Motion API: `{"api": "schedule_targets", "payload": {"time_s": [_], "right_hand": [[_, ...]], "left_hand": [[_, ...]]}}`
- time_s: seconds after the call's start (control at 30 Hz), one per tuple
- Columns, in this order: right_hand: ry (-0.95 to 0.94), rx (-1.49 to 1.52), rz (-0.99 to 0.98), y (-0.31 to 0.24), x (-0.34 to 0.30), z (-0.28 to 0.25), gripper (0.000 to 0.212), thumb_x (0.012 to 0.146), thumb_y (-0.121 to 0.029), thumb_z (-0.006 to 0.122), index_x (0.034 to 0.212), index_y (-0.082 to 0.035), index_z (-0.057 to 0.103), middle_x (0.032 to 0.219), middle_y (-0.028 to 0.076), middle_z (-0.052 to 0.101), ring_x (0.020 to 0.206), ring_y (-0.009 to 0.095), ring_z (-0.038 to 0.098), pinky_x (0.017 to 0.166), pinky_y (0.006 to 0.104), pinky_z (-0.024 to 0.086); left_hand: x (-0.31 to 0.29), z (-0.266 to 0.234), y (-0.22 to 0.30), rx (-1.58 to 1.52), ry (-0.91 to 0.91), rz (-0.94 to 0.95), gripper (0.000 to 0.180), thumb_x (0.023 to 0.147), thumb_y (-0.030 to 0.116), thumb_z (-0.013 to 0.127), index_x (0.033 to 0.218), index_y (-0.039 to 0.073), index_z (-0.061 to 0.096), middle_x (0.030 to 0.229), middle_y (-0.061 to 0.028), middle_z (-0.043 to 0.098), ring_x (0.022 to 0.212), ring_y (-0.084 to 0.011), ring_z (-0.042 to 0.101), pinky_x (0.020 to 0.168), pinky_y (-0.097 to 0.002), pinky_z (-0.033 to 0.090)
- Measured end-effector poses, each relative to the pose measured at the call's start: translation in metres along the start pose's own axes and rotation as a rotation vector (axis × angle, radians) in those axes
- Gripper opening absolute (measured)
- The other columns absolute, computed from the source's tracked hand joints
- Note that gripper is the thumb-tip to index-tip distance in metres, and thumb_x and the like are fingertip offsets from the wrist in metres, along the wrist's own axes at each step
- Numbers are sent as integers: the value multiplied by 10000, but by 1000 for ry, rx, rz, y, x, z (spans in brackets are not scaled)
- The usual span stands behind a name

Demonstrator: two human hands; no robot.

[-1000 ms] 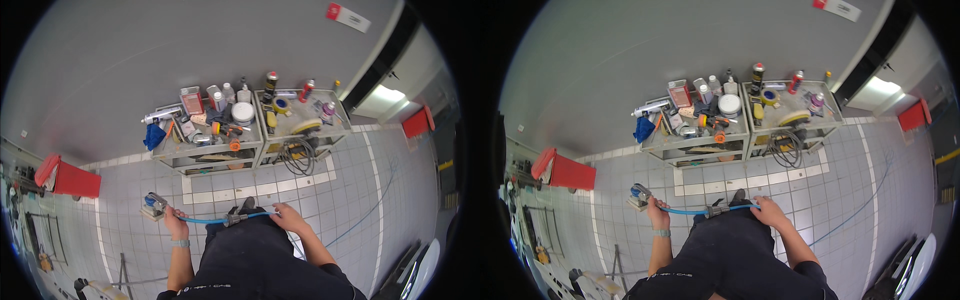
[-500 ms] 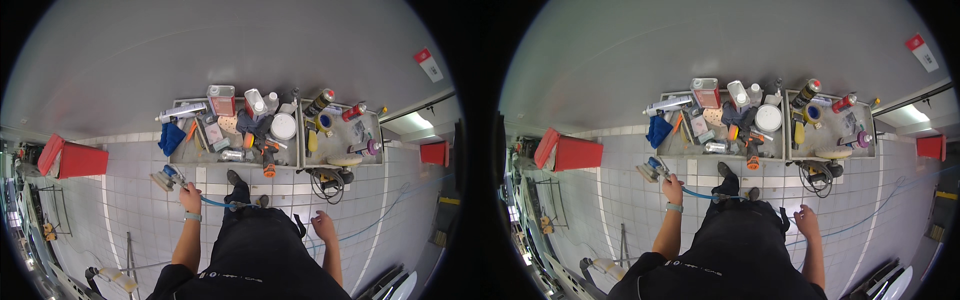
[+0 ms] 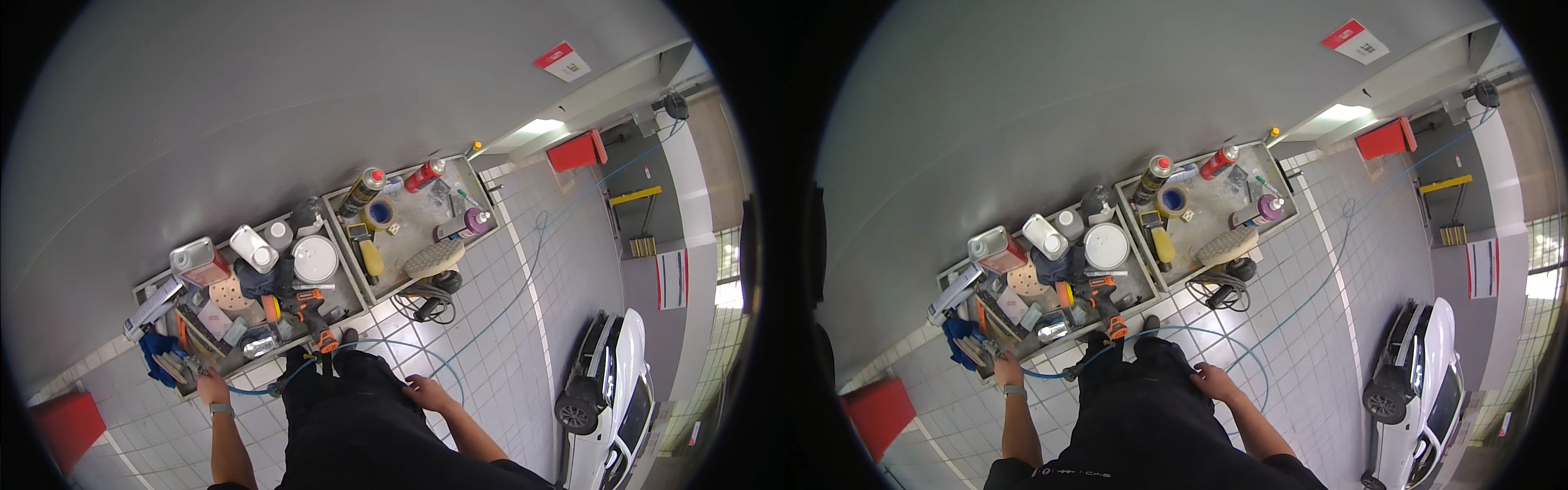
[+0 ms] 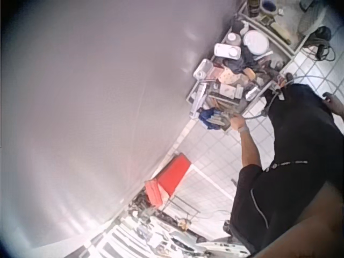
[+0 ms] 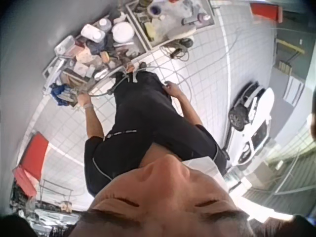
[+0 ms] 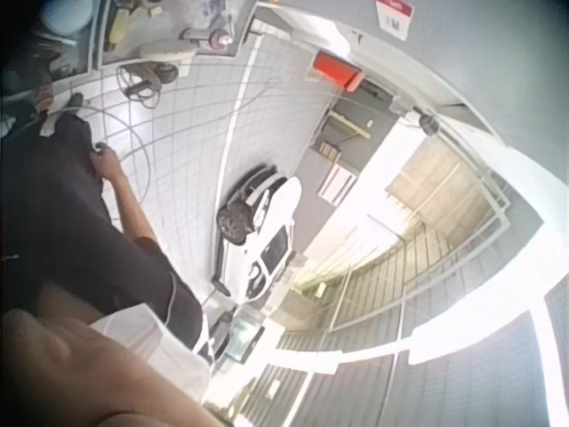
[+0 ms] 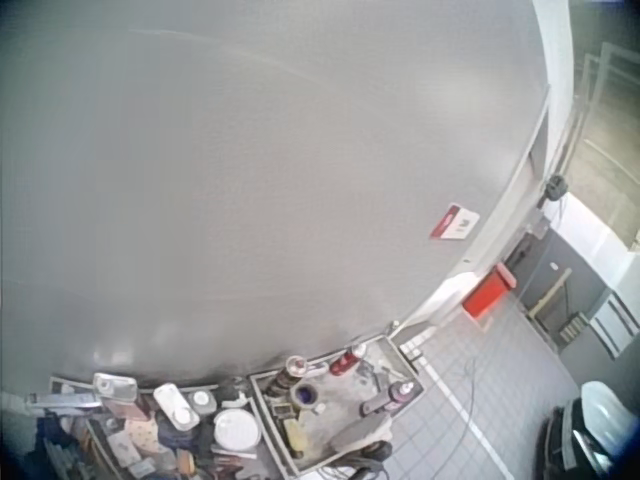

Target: The person sands a large car door frame mounted on a stand using a pneumatic sander, then switches to a hand sanding block to smooth edges. They later use a compressed air nozzle to blow dust off the surface.

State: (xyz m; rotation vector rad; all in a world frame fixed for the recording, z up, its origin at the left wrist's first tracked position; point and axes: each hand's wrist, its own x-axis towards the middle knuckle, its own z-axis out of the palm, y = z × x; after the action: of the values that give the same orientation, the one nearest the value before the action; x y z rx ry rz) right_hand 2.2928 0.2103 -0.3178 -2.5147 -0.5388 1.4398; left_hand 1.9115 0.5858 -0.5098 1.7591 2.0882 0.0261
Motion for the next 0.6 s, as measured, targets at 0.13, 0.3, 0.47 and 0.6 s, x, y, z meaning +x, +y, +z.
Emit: {"api": "schedule_targets", "payload": {"time_s": [0.13, 0.3, 0.47, 0.6], "right_hand": [[-3, -31, -60, 5, 13, -8, 445, 910, -357, 627, 1193, -16, 670, 1033, 194, 732, 985, 356, 702, 889, 424, 547], [1, 13, -126, 24, 51, -44, 418, 898, -354, 650, 1151, -23, 688, 1013, 196, 728, 969, 355, 702, 872, 429, 547], [-53, -33, -275, 41, 113, -102, 423, 895, -374, 659, 1135, -26, 683, 976, 192, 729, 928, 361, 708, 838, 435, 554], [-119, -187, -448, 50, 170, -138, 420, 903, -344, 701, 1197, -46, 669, 1007, 153, 738, 908, 288, 723, 816, 400, 571]], "left_hand": [[3, -1, 7, 9, -106, -88, 482, 974, 406, 557, 928, -60, 673, 842, -298, 692, 815, -489, 673, 691, -591, 526], [-14, -4, 2, -442, -282, -385, 349, 973, 287, 544, 943, -51, 626, 722, -218, 684, 523, -326, 659, 425, -473, 480], [-94, -1, 7, -763, -326, -640, 216, 941, 207, 540, 993, -2, 525, 682, -165, 641, 413, -225, 560, 325, -355, 384], [-211, 28, 14, -732, -382, -739, 281, 967, 268, 537, 1120, 33, 539, 799, -164, 693, 522, -242, 628, 417, -369, 470]]}}
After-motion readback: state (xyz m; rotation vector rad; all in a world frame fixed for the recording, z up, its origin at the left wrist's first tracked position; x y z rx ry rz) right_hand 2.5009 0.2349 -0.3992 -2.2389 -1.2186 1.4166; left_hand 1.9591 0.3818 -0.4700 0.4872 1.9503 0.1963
